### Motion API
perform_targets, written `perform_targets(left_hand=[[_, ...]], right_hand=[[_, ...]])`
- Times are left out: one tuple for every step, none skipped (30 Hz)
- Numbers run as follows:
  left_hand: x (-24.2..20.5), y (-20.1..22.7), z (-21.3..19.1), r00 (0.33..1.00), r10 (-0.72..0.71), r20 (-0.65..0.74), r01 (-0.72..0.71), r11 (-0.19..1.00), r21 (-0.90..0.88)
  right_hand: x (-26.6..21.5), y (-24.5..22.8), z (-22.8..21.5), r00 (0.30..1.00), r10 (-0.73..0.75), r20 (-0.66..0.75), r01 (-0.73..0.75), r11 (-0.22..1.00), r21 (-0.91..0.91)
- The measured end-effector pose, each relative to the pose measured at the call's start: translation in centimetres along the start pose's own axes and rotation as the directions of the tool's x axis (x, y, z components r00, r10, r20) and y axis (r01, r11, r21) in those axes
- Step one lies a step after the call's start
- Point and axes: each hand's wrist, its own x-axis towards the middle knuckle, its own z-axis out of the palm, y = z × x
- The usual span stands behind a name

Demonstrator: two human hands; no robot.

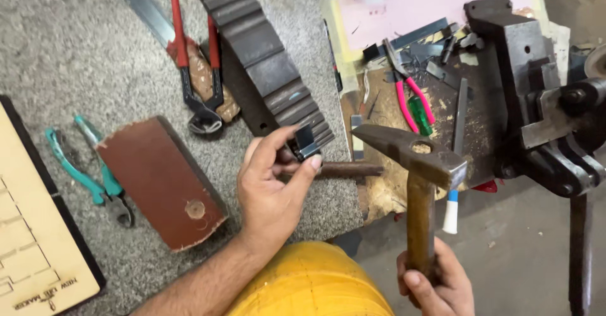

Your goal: The person gathers small metal pieces from a workbench and uses a hammer to shape them against a metal track. They repeatedly pick up pieces, position them on a wooden template, and strike them to form a specific shape.

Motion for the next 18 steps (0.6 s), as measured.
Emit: perform_targets(left_hand=[[-0.2, -0.1, 0.1, 1.0, 0.013, -0.002, -0.013, 1.0, 0.024], [0.1, -0.3, 0.2, 0.999, 0.037, 0.005, -0.038, 0.998, 0.044], [0.4, -0.4, 0.3, 0.999, 0.038, 0.004, -0.039, 0.998, 0.048], [0.3, -0.5, 0.4, 0.999, 0.033, -0.003, -0.033, 0.998, 0.054], [0.3, -0.6, 0.4, 1.0, 0.028, -0.01, -0.027, 0.998, 0.059], [0.3, -0.6, 0.4, 1.0, 0.024, -0.008, -0.024, 0.999, 0.043], [0.4, -0.6, 0.4, 1.0, 0.021, -0.006, -0.02, 0.999, 0.027], [0.4, -0.6, 0.4, 1.0, 0.018, -0.003, -0.018, 1.0, 0.012], [0.5, -0.7, 0.3, 1.0, 0.014, 0.001, -0.014, 1.0, 0.007], [0.5, -0.7, 0.4, 1.0, 0.009, 0.001, -0.009, 1.0, 0.0], [0.6, -0.8, 0.4, 1.0, 0.004, 0.002, -0.004, 1.0, -0.007], [0.6, -0.8, 0.4, 1.0, 0.011, 0.003, -0.011, 1.0, -0.005], [0.6, -0.9, 0.4, 1.0, 0.018, 0.004, -0.018, 1.0, -0.002], [0.6, -1.0, 0.3, 1.0, 0.025, 0.005, -0.025, 1.0, 0.0], [0.6, -1.0, 0.3, 0.999, 0.048, 0.001, -0.048, 0.999, 0.026], [0.6, -1.1, 0.2, 0.997, 0.072, 0.0, -0.072, 0.996, 0.05], [0.7, -1.2, 0.2, 0.995, 0.096, 0.0, -0.096, 0.993, 0.074], [0.6, -1.2, 0.2, 0.997, 0.077, 0.012, -0.078, 0.996, 0.053]], right_hand=[[-0.5, 0.1, -0.1, 1.0, -0.007, 0.03, 0.006, 1.0, 0.022], [-0.7, 0.2, 0.0, 0.998, -0.026, 0.051, 0.023, 0.999, 0.048], [-0.7, 0.0, -0.1, 0.996, -0.045, 0.071, 0.04, 0.996, 0.075], [-0.8, -0.2, -0.2, 0.993, -0.083, 0.089, 0.077, 0.994, 0.074], [-0.8, -0.6, -0.3, 0.987, -0.122, 0.107, 0.114, 0.991, 0.075], [-0.7, -0.9, -0.2, 0.979, -0.162, 0.125, 0.153, 0.985, 0.078], [-0.5, -1.2, -0.1, 0.954, -0.254, 0.16, 0.249, 0.967, 0.047], [-0.3, -1.5, 0.0, 0.919, -0.342, 0.197, 0.345, 0.938, 0.022], [-0.2, -1.8, 0.3, 0.873, -0.425, 0.237, 0.437, 0.899, 0.001], [0.0, -2.1, 0.4, 0.86, -0.451, 0.239, 0.477, 0.877, -0.06], [0.1, -2.3, 0.6, 0.845, -0.476, 0.242, 0.513, 0.85, -0.12], [0.1, -2.4, 0.8, 0.831, -0.5, 0.245, 0.546, 0.819, -0.179], [0.1, -2.6, 1.0, 0.818, -0.513, 0.259, 0.567, 0.796, -0.213], [0.1, -2.6, 1.3, 0.805, -0.526, 0.274, 0.587, 0.772, -0.245], [0.1, -2.7, 1.5, 0.792, -0.537, 0.29, 0.607, 0.745, -0.277], [0.2, -2.7, 1.7, 0.8, -0.533, 0.276, 0.599, 0.743, -0.3], [0.2, -2.6, 1.9, 0.807, -0.529, 0.262, 0.59, 0.74, -0.323], [0.2, -2.6, 1.9, 0.815, -0.524, 0.248, 0.579, 0.738, -0.345]])
